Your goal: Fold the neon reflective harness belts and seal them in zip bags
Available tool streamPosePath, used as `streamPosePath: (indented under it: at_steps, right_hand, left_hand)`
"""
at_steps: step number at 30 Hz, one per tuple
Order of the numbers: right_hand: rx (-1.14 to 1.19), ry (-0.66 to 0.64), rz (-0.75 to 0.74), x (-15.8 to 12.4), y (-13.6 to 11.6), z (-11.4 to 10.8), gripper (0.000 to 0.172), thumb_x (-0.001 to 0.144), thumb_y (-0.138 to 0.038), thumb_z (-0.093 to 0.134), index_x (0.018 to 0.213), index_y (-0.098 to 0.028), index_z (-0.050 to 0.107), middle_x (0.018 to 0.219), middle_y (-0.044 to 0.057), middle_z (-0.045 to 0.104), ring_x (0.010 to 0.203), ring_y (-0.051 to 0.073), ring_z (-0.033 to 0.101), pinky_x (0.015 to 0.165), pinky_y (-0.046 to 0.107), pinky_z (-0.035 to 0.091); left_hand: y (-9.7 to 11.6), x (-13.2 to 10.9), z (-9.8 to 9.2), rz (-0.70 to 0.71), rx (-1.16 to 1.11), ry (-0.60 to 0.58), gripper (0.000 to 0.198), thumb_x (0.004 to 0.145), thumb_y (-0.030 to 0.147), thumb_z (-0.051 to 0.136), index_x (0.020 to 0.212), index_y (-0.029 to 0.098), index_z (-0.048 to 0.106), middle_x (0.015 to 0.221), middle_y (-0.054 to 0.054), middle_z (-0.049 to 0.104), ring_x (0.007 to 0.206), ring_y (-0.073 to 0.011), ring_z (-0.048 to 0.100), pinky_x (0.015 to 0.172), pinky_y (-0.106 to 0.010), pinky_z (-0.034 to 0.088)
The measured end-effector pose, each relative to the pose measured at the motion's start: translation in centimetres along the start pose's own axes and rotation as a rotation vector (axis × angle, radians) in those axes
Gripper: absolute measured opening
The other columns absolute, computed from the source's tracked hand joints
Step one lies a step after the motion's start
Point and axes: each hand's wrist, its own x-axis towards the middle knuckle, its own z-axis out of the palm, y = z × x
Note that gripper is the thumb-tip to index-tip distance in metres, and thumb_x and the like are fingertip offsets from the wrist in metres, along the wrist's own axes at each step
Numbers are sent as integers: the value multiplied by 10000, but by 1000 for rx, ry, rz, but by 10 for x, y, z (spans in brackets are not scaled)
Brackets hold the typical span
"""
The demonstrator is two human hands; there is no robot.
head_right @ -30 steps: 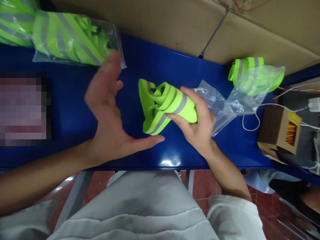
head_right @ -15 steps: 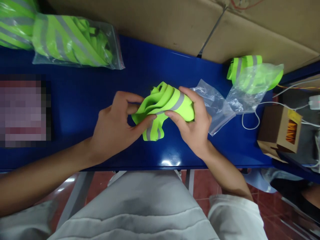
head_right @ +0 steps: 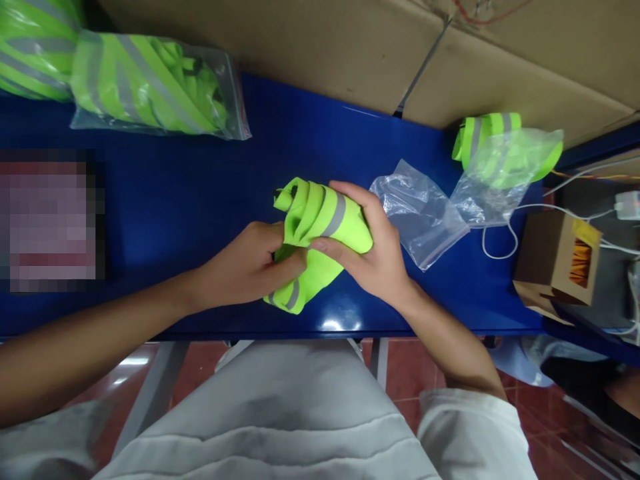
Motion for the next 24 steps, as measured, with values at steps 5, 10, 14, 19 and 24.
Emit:
streamPosePath:
  at_steps: [5,10,14,19,24]
  right_hand:
    - [-5,80,40,-1,-5,-1,570,864,-587,797,1327,-290,646,1260,45,706,1170,286,679,1038,505,595]
    - [16,107,12,-2,-6,-1,564,842,-566,828,1307,-301,651,1201,35,710,1117,277,691,974,482,615]
    - [30,137,5,-3,-7,-1,523,850,-582,819,1266,-305,665,1136,28,712,1033,257,704,930,464,625]
    - [-36,241,-54,-4,-11,-4,531,850,-614,808,1240,-283,666,1104,45,714,1027,271,709,950,484,622]
    - [-115,249,-124,-13,-20,-3,610,864,-622,794,1331,-264,634,1185,74,698,1097,310,714,958,507,631]
  left_hand:
    - [-2,3,-7,-131,-199,-156,259,861,374,733,722,165,670,632,52,648,584,-97,566,557,-211,371]
    - [-7,5,-7,-170,-233,-160,326,862,482,776,768,171,766,731,21,752,665,-140,663,587,-217,425]
    - [-8,4,-10,-227,-214,-176,310,857,481,774,795,178,796,780,9,788,718,-180,718,607,-232,458]
    - [-7,6,-18,-306,-295,-242,338,806,494,841,906,173,809,858,-6,810,820,-221,760,648,-240,508]
    - [-2,4,-7,-359,-643,-321,475,716,305,921,1141,172,755,1087,-38,809,1014,-239,765,825,-289,606]
